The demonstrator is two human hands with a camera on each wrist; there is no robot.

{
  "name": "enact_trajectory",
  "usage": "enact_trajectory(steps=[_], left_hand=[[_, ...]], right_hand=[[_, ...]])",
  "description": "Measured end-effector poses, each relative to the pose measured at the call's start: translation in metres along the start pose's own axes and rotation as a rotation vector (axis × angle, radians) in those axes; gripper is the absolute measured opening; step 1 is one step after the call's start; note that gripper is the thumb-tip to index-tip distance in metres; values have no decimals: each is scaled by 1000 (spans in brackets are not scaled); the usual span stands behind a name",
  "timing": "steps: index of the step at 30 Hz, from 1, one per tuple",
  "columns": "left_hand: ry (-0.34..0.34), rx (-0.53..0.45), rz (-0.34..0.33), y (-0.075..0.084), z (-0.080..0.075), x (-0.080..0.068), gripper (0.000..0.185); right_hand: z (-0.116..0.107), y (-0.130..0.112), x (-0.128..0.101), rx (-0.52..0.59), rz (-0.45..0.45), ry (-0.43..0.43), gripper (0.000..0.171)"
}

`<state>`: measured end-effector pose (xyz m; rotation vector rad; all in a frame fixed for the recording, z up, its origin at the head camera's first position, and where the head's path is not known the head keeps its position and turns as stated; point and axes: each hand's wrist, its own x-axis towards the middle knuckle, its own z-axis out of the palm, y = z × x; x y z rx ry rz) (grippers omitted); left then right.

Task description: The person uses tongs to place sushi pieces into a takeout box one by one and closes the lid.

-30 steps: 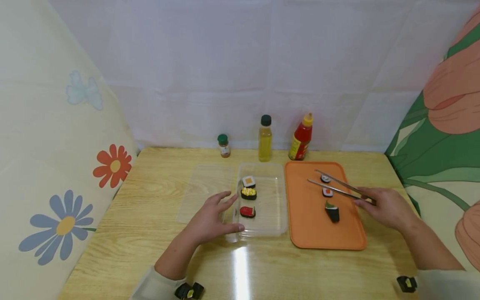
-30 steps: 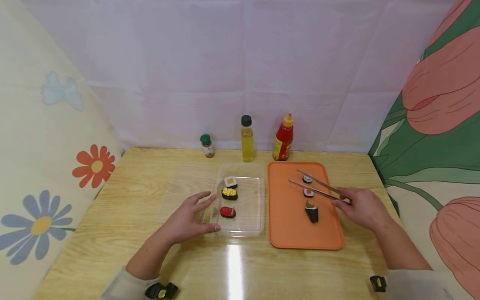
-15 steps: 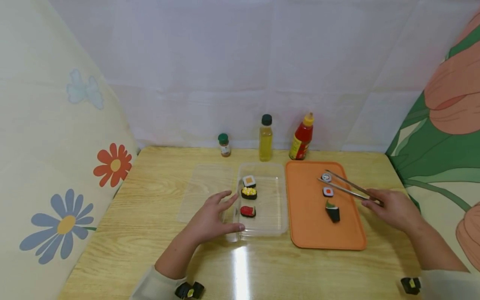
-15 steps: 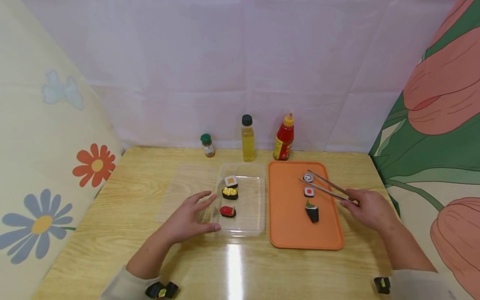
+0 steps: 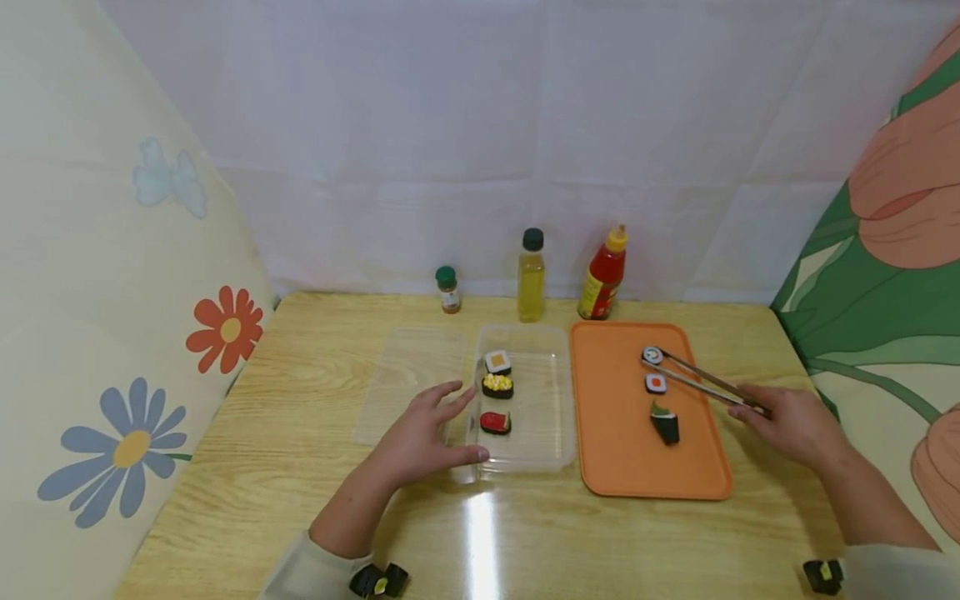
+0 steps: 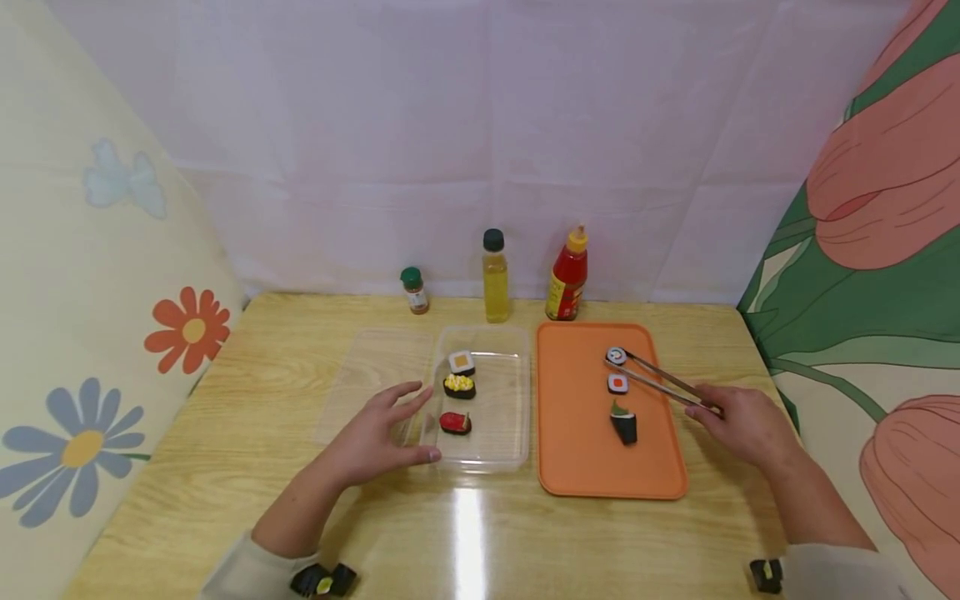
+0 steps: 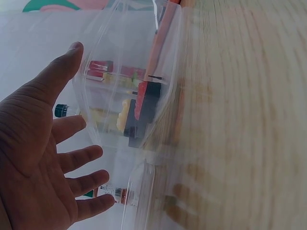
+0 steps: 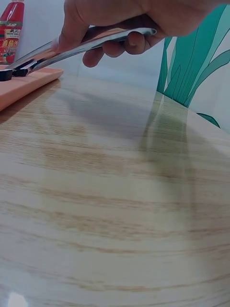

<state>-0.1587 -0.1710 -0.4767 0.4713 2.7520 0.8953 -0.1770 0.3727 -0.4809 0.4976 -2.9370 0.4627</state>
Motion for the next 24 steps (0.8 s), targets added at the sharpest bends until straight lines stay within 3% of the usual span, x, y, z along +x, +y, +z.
enact_trajectory(steps=[11,17,24], left_hand=[[1,6,6,0,0,0,101],[-2,-7,-12,-1,2,-1,101],[8,11,-2,1,0,0,101]], right_hand=[[0,-1,-2,-12,-19,27,34],[0,-2,-3,-9,-19,-3,36],[-4,-6,0,-33,-65,62,33]])
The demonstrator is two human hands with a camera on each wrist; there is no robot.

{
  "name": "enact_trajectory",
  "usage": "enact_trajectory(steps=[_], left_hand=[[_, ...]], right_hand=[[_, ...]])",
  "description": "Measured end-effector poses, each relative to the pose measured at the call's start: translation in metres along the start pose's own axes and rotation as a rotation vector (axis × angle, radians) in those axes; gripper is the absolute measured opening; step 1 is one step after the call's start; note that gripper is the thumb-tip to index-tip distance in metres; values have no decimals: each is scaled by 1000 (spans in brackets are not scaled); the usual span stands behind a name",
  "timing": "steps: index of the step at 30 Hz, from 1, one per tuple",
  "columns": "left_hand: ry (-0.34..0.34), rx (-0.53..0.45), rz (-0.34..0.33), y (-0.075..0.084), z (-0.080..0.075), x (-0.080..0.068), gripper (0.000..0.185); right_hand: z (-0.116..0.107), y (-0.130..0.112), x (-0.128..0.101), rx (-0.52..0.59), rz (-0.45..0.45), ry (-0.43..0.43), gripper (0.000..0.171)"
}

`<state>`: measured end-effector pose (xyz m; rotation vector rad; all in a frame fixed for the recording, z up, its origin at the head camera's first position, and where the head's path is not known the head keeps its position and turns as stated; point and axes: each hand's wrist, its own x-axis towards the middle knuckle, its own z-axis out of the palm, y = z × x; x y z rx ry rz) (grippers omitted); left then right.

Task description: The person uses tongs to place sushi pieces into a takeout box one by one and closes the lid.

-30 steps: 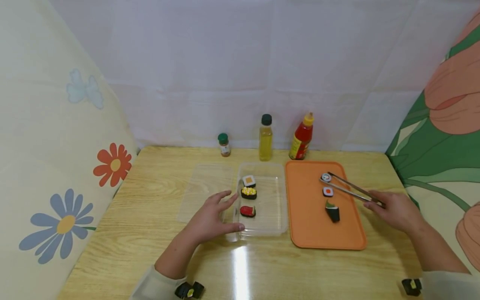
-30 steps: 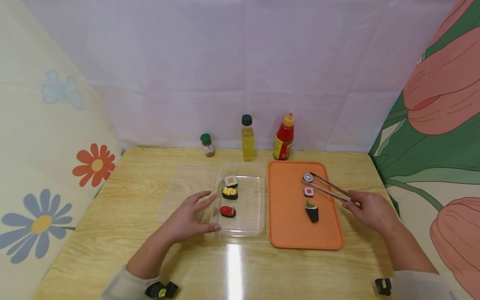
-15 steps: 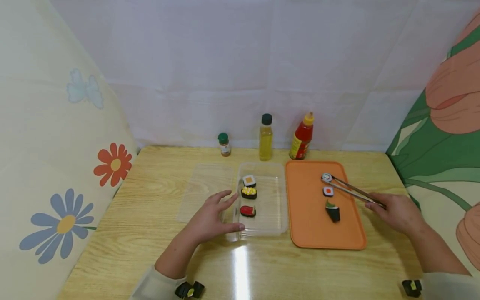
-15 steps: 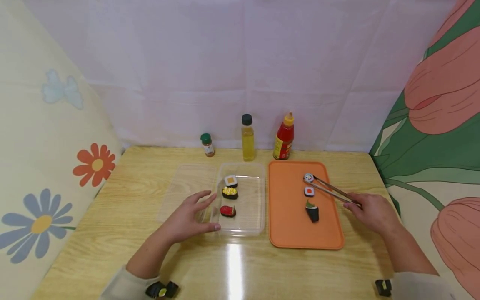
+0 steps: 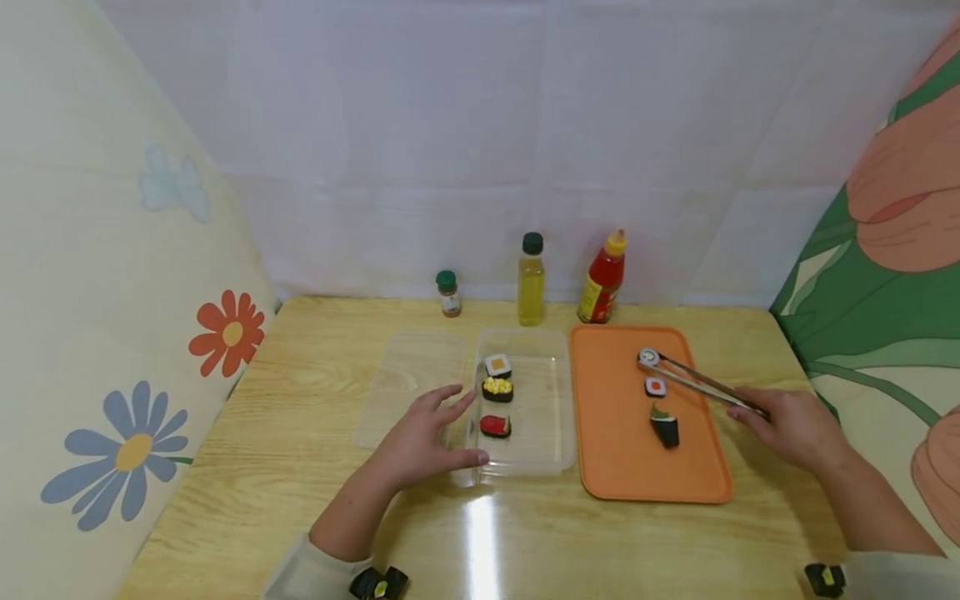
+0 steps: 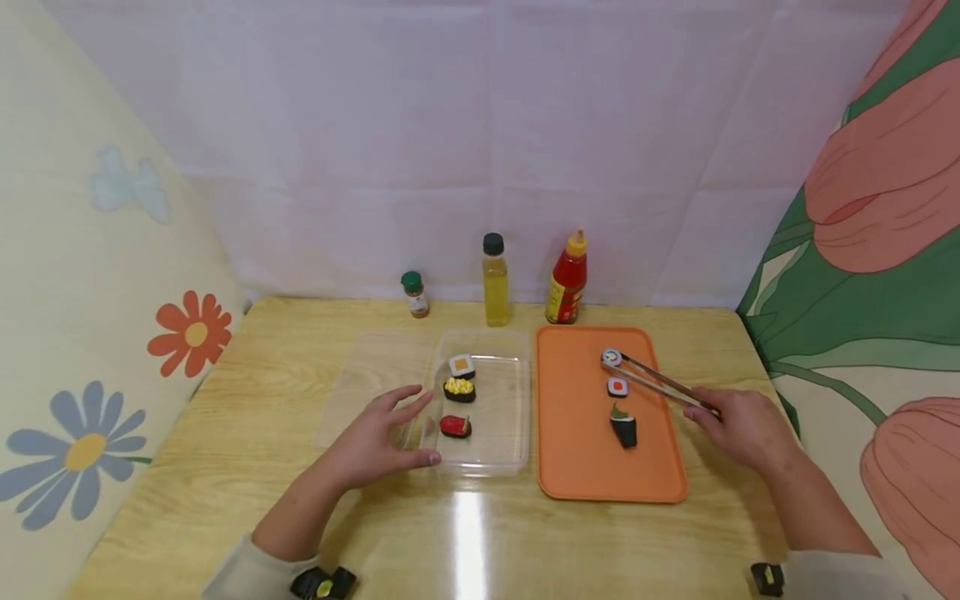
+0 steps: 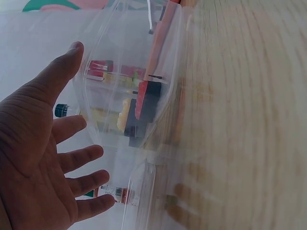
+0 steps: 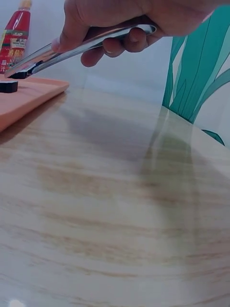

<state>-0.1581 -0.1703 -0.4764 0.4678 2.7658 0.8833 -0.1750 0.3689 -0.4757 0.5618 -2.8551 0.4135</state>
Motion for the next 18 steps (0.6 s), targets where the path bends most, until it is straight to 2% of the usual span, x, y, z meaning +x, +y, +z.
enact_trajectory(steps=[7,18], left_hand=[[2,8,3,0,0,0,101],[-1,3,0,0,0,1,101]], right_hand=[[-6,-8,3,-2,-24,-1,36],[-12,-25,11,7,-108,34,33]])
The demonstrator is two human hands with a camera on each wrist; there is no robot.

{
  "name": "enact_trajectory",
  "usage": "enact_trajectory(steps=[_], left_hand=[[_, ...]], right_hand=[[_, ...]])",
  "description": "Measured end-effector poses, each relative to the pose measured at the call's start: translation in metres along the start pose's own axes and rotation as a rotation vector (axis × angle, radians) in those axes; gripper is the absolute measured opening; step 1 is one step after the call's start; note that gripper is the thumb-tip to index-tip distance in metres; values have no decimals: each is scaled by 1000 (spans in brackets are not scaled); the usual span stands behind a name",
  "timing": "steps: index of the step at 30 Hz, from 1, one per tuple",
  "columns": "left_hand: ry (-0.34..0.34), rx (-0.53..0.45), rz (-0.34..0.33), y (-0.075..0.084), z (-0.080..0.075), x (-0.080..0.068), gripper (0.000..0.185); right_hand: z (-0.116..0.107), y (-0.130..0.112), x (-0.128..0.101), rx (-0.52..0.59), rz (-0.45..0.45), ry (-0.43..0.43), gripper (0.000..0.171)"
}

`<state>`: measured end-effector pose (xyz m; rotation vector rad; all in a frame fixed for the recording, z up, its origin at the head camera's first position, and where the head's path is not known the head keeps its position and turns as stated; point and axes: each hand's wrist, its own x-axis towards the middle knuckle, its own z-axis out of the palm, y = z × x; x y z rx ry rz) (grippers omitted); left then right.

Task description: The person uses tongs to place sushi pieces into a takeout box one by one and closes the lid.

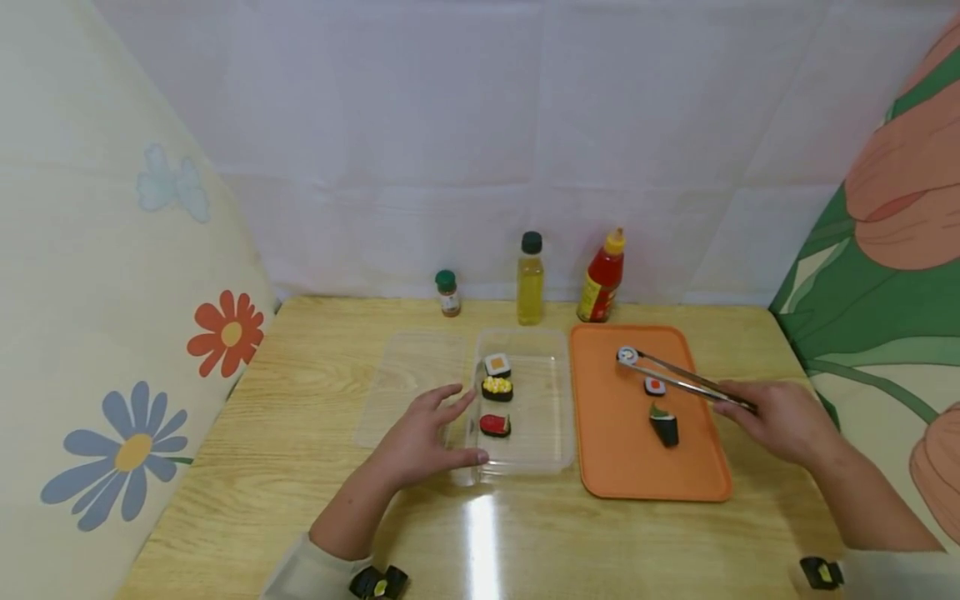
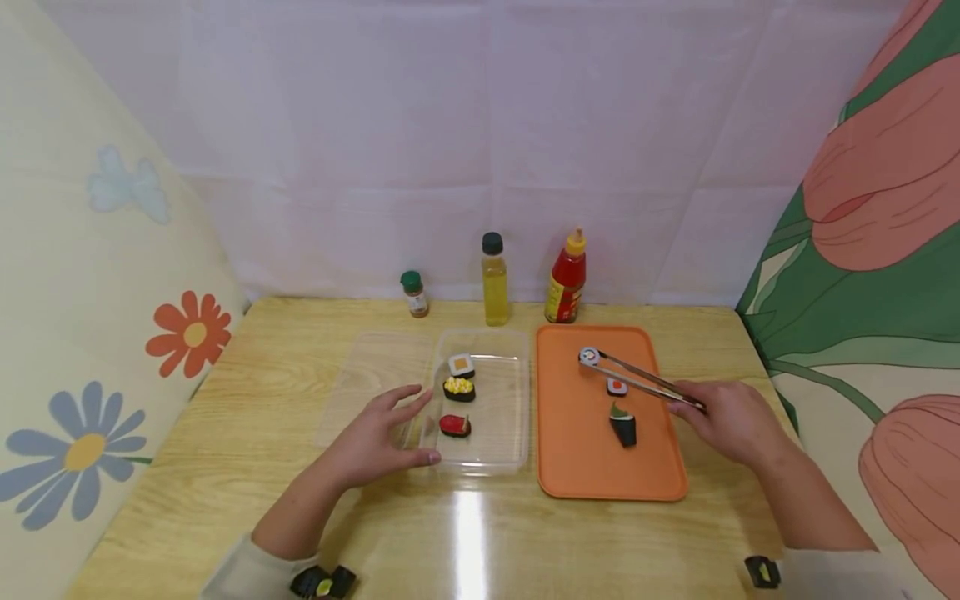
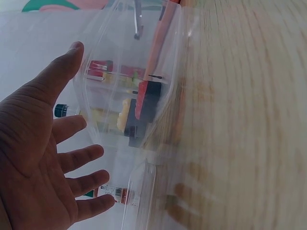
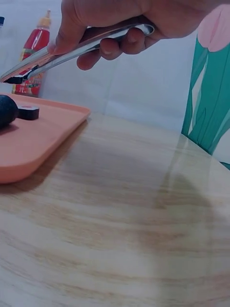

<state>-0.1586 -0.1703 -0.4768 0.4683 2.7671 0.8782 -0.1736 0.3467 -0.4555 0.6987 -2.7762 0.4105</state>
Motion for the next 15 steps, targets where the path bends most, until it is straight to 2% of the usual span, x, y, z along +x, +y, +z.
enact_trajectory(steps=[15], left_hand=[[-1,10,5,0,0,0,101]], right_hand=[[-1,-13,14,50,-94,16,34]])
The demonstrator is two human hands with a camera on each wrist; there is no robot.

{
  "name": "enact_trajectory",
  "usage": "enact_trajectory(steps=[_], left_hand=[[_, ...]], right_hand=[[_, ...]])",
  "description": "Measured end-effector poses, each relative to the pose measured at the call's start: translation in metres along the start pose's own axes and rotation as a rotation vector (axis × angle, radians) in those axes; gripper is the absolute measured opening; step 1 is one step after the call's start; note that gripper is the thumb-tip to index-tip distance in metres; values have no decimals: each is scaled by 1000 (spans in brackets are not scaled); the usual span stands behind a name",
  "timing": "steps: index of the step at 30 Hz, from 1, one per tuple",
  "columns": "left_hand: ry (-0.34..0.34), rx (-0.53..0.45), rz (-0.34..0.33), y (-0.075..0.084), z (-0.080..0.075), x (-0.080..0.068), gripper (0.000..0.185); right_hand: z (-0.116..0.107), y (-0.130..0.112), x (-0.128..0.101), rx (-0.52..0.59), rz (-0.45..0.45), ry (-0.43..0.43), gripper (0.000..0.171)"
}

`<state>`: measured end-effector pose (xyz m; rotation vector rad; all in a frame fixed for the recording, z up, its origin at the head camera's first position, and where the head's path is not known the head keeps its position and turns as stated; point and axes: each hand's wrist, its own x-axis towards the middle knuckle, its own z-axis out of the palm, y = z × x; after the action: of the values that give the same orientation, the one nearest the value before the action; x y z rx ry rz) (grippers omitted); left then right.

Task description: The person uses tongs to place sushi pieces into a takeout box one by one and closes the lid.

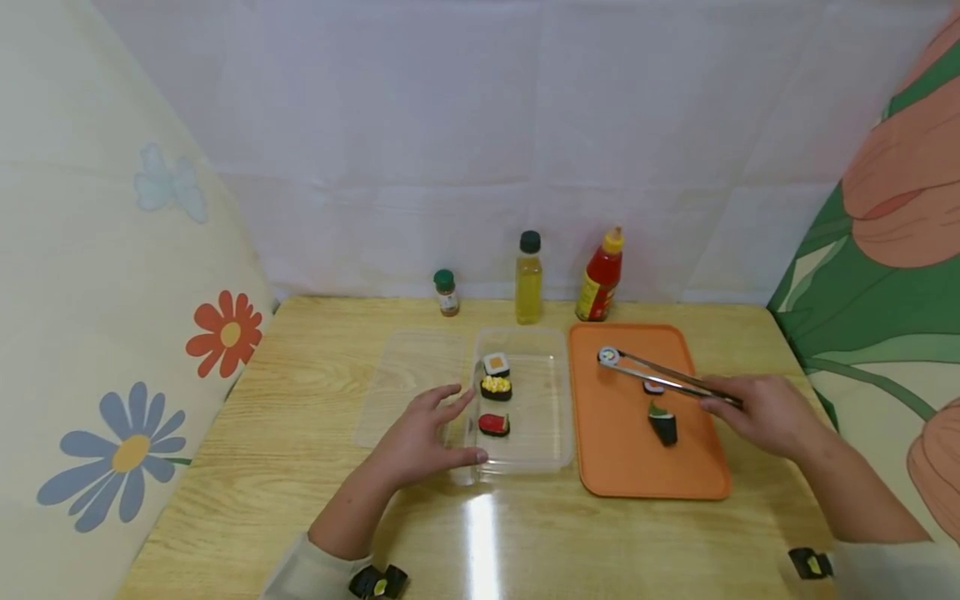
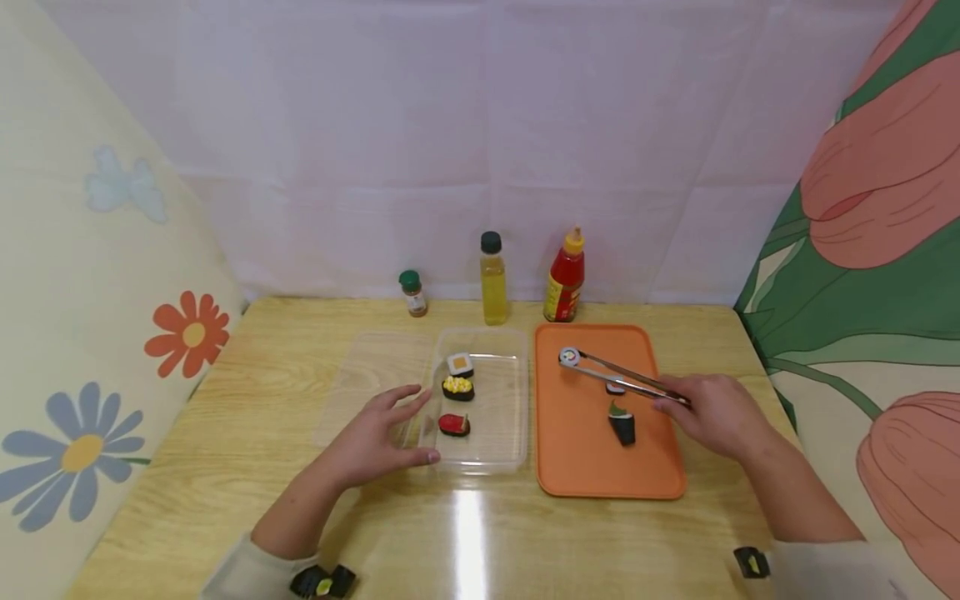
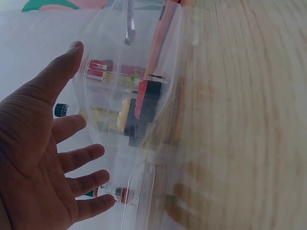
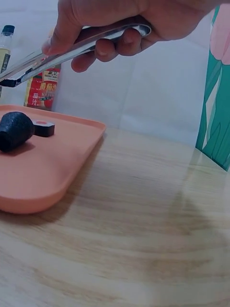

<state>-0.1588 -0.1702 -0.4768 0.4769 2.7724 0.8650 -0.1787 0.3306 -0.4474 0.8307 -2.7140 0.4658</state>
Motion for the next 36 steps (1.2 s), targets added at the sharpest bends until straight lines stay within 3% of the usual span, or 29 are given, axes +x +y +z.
enact_trajectory(steps=[22,36], left_hand=[[5,2,24,0,-1,0,100],[-1,-3,19,-2,0,1,101]], right_hand=[[-6,-16,29,18,-81,-4,29],[-8,-26,52,43,-65,-63,30]])
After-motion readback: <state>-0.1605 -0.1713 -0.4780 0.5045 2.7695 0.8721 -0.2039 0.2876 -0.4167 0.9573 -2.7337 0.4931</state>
